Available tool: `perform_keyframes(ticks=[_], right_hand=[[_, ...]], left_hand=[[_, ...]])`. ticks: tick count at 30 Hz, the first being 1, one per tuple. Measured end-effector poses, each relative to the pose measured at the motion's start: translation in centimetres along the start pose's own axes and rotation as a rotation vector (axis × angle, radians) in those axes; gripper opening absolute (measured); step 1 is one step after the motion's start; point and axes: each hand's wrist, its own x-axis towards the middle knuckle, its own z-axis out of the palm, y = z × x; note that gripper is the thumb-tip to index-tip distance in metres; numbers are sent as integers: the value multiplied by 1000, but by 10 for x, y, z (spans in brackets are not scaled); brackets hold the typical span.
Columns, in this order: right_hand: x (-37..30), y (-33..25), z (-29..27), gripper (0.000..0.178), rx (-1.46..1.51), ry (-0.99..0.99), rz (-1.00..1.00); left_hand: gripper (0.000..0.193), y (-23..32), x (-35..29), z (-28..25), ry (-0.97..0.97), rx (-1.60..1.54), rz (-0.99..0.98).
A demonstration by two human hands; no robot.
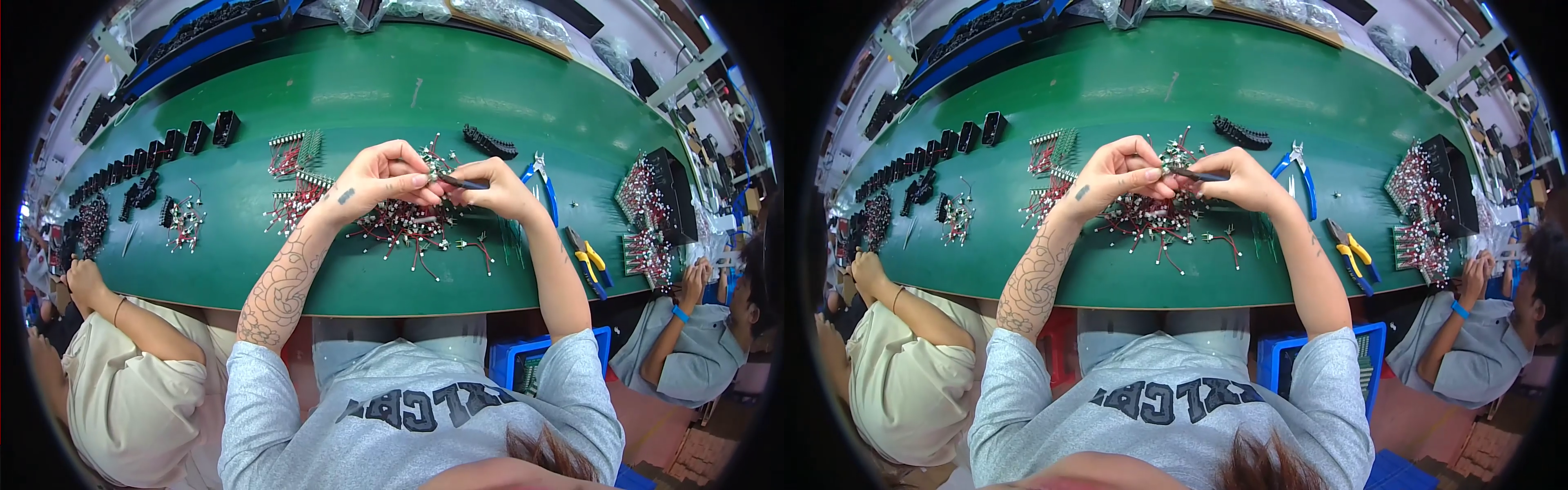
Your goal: The person trims small circuit boards attached to wires using wire cutters, repeatedly picking up each component, cutting it, and setting it down on the workbench.
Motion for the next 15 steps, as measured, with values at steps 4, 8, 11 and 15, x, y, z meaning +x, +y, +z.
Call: perform_keyframes(ticks=[4, 8, 11, 15], right_hand=[[-1, -3, -1, 30, 17, 25, 1], [-1, -4, -3, 36, -359, 150, -79], [-1, -2, -4, 42, -739, 267, -162], [0, 2, -7, 49, -843, 368, -251]], left_hand=[[18, 2, 1, -1, 85, 58, 0], [18, 11, -3, 2, 139, 509, 116], [17, 18, -6, -2, 246, 976, 316], [31, 45, -13, -39, 836, 1342, 238]])
